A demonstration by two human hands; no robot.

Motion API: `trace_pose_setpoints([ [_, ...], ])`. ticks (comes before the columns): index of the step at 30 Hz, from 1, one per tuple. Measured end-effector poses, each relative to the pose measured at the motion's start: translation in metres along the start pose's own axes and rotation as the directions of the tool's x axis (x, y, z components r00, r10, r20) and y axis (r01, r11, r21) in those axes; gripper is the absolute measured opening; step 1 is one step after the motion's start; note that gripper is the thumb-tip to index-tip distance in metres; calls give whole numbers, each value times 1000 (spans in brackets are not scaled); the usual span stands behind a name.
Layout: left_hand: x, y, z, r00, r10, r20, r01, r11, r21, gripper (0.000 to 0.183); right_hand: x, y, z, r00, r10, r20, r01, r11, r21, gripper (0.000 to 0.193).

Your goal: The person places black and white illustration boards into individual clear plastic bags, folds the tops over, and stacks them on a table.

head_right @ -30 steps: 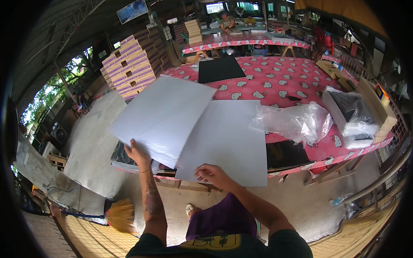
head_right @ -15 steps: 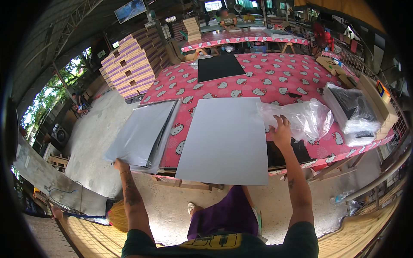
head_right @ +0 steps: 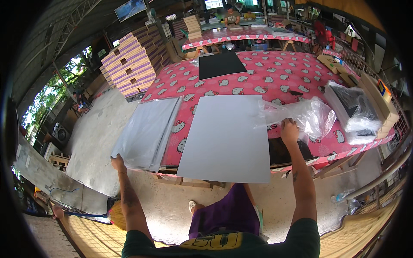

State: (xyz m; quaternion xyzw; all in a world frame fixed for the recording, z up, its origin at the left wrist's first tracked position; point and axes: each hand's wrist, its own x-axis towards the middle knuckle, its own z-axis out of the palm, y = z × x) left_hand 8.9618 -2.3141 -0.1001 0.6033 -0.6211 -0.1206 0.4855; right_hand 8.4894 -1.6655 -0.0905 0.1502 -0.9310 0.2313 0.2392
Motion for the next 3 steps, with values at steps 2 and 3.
trace_pose_setpoints([
  [2, -29, 32, 13, 995, 94, -9, -93, 991, 94, 67, 4, -2, -12, 997, 8, -73, -9, 1000, -14, 24],
  [3, -43, 51, 14, 991, 115, 62, -117, 993, 26, 64, 6, -9, -18, 994, 9, -107, -10, 1000, -10, 27],
])
